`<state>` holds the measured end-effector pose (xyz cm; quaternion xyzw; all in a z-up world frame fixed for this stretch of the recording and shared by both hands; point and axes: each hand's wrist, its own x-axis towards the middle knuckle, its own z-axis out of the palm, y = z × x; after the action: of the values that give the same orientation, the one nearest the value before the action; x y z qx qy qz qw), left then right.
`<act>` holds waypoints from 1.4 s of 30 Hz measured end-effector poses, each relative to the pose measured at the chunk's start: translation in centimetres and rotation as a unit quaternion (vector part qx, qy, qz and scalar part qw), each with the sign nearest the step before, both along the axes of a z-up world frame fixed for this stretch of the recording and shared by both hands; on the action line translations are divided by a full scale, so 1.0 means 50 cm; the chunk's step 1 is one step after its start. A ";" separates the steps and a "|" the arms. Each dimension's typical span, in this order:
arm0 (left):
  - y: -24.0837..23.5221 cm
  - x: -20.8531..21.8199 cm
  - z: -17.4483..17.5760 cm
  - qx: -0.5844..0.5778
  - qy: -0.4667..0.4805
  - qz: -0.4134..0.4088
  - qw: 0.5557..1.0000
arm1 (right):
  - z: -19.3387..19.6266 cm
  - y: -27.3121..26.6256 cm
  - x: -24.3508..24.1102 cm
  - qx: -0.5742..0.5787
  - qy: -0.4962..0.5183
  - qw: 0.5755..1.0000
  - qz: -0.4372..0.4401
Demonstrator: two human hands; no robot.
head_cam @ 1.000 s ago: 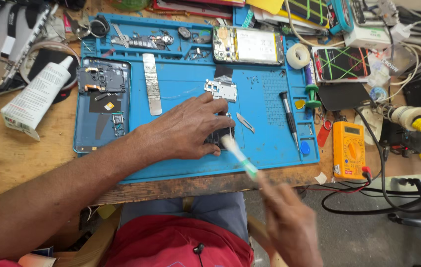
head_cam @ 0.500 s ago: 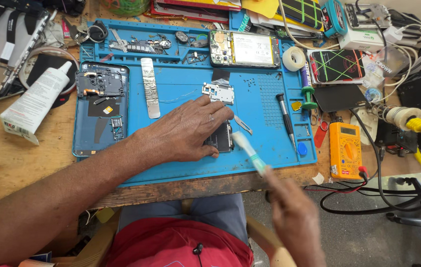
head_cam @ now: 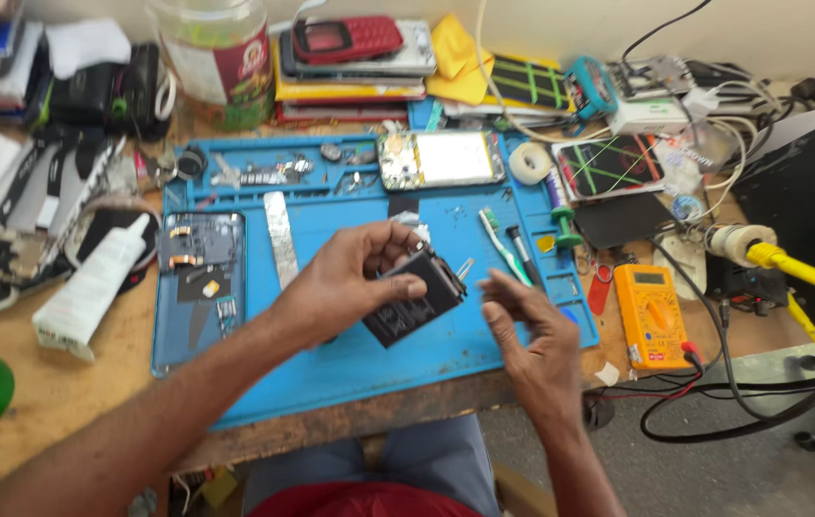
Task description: The person uses a yellow screwdriver to pry and adjust a phone battery on a blue work mat, then uses a toothbrush to clean the battery surface. The person handles the battery and screwdriver throughout the clip.
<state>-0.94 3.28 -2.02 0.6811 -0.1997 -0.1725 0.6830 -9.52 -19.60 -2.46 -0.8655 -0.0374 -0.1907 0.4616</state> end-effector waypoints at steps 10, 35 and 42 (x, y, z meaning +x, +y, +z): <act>-0.010 -0.007 -0.029 -0.040 0.102 -0.007 0.994 | -0.062 0.003 0.048 0.314 0.150 0.936 0.057; -0.014 -0.029 0.007 0.027 -0.025 -0.007 0.999 | -0.018 -0.019 0.057 0.278 0.179 0.938 0.102; -0.015 -0.035 0.008 0.013 -0.052 -0.016 0.998 | 0.007 -0.013 0.050 0.269 0.169 0.943 0.096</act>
<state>-2.67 2.54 -1.60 0.6945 -0.2436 -0.1510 0.6600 -7.01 -20.23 -2.09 -0.7208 0.0107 0.0012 0.6930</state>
